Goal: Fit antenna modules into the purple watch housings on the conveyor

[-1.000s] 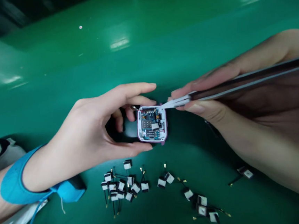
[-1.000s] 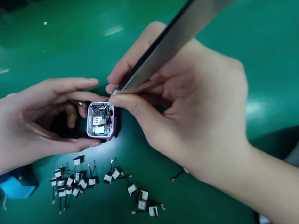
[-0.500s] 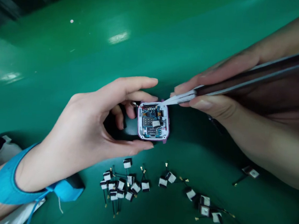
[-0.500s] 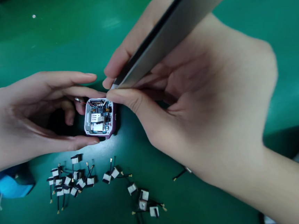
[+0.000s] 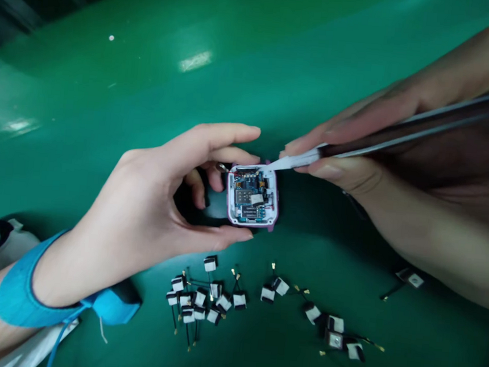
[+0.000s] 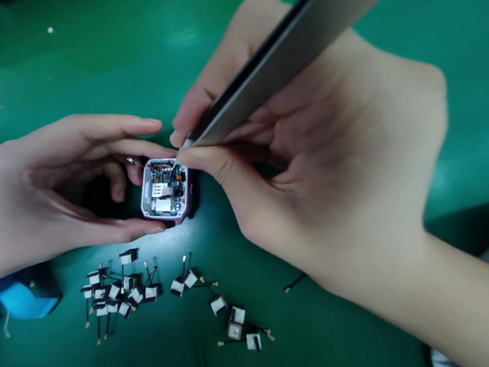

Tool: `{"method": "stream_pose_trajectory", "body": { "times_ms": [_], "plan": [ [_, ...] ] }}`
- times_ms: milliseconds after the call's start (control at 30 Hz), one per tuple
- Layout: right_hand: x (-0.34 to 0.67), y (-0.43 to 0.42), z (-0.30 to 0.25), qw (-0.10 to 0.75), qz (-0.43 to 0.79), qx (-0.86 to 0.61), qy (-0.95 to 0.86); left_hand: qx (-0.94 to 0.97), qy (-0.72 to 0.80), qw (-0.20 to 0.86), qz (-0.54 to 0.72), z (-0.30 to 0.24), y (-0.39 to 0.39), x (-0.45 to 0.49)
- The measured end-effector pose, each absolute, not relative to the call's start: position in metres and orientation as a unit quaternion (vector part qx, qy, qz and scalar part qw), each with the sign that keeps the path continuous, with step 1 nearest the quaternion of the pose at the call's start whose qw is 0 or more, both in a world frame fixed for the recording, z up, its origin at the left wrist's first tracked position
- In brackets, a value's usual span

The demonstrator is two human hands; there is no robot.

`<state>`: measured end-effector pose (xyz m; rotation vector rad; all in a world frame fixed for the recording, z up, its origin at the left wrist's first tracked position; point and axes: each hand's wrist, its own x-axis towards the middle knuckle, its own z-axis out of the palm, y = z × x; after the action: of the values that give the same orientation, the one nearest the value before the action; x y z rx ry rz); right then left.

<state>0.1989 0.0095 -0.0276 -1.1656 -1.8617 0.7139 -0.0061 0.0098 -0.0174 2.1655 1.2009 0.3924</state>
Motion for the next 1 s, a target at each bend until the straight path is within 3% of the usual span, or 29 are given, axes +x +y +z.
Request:
{"method": "stream_pose_trajectory", "body": {
  "times_ms": [1000],
  "plan": [
    [0.200,0.009,-0.026,0.379,0.294,-0.466,-0.743,0.818,0.453,0.319,0.154,-0.016,0.010,-0.006]
  ]
}}
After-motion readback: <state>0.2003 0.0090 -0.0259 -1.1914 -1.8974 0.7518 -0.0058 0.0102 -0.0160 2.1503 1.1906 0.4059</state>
